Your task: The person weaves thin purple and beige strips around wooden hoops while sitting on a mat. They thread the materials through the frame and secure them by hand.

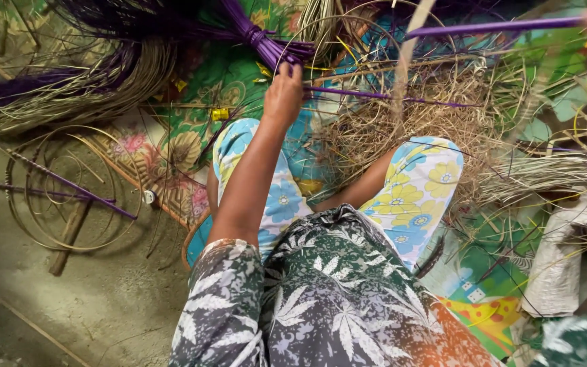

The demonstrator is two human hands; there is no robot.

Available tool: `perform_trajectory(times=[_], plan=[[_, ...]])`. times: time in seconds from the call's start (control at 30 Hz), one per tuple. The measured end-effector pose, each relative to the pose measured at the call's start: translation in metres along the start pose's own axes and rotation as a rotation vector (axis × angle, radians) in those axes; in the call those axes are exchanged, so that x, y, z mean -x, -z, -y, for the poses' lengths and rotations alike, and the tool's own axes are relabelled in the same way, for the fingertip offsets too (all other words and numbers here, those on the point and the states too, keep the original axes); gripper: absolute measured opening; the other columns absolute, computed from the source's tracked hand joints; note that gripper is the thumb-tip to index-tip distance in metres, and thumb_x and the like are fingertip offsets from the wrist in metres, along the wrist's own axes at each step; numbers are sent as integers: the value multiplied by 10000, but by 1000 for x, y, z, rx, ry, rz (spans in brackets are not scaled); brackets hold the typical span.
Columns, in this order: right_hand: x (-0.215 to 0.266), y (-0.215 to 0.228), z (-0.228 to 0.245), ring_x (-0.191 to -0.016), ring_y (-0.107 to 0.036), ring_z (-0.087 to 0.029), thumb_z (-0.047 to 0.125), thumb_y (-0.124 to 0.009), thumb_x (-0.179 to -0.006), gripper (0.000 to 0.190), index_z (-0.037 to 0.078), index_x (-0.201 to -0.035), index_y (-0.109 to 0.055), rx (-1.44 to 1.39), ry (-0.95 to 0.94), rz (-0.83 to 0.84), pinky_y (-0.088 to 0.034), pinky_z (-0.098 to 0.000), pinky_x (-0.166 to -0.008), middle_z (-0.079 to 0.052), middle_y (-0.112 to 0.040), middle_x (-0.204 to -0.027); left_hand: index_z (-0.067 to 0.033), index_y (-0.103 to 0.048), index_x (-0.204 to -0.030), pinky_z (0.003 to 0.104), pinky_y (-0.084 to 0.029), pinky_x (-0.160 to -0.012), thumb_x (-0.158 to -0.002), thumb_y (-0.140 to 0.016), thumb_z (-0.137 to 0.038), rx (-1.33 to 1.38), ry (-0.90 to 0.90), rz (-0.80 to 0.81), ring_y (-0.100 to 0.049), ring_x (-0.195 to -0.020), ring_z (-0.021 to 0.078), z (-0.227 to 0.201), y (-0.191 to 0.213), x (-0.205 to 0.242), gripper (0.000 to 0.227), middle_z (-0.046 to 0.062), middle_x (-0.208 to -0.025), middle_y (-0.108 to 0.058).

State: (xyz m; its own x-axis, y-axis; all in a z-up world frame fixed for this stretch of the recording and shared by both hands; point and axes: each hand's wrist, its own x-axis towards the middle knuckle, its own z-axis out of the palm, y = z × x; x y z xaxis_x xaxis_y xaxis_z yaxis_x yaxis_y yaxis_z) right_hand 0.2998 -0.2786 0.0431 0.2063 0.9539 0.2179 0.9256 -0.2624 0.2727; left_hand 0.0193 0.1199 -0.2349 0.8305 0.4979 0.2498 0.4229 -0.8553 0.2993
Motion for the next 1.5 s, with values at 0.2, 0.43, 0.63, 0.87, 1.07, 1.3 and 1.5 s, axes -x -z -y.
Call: perform_trajectory(times=[0.2, 0.43, 0.63, 0.87, 1.07, 1.3, 1.5], plan=[[-161, 22, 145, -886, -604, -170, 217, -834, -1052, 130, 231, -1005, -714, 242, 231, -96, -459, -300, -756, 55, -651, -945, -63, -736, -926, 202, -405, -404, -1023, -508, -391, 1254, 640, 471, -505, -456, 61, -23, 149, -11, 411, 62, -877, -759], [-211, -52, 213, -866, -602, -201, 252, -726, -1028, 131, 137, -968, -742, 1, 155, 185, -520, -322, -726, -53, -700, -962, -35, -695, -1262, 251, -377, -403, -942, -697, -51, 993, 624, 235, -458, -525, 78, 10, 101, 18, 320, -27, -699, -551], [-190, -135, 235, -846, -544, -199, 207, -659, -1109, 201, 73, -975, -726, -227, -6, 191, -485, -315, -716, -70, -633, -916, 42, -604, -1306, 220, -399, -366, -996, -574, -70, 659, 671, 178, -509, -502, 89, 17, 44, 25, 330, 117, -883, -702], [-168, -171, 232, -832, -537, -214, 99, -697, -1054, 111, 108, -1080, -804, -348, -80, 71, -471, -331, -671, -63, -615, -912, -2, -669, -980, 262, -560, -535, -1006, -571, -170, 470, 731, 152, -573, -663, 172, 23, 2, 28, 196, 120, -932, -601], [-159, -182, 232, -835, -514, -205, 121, -720, -1053, 97, 107, -1088, -810, -367, -109, 59, -465, -324, -661, -57, -597, -916, -10, -687, -963, 315, -604, -557, -987, -598, -141, 299, 641, 116, -622, -647, 195, 28, -13, 32, 160, 150, -934, -640], [-156, -188, 236, -834, -518, -209, 88, -703, -1047, 125, 103, -1108, -811, -420, -125, 57, -476, -330, -675, -54, -588, -913, 10, -699, -894, 310, -609, -484, -982, -588, -88, 320, 625, 97, -618, -586, 205, 29, -9, 33, 172, 176, -903, -639], [-154, -193, 237, -827, -520, -213, 57, -720, -1020, 128, 104, -1090, -817, -443, -129, 37, -473, -344, -672, -56, -589, -902, 18, -712, -890, 360, -608, -490, -959, -607, -72, 309, 608, 76, -638, -590, 239, 30, -9, 34, 155, 189, -883, -643]])
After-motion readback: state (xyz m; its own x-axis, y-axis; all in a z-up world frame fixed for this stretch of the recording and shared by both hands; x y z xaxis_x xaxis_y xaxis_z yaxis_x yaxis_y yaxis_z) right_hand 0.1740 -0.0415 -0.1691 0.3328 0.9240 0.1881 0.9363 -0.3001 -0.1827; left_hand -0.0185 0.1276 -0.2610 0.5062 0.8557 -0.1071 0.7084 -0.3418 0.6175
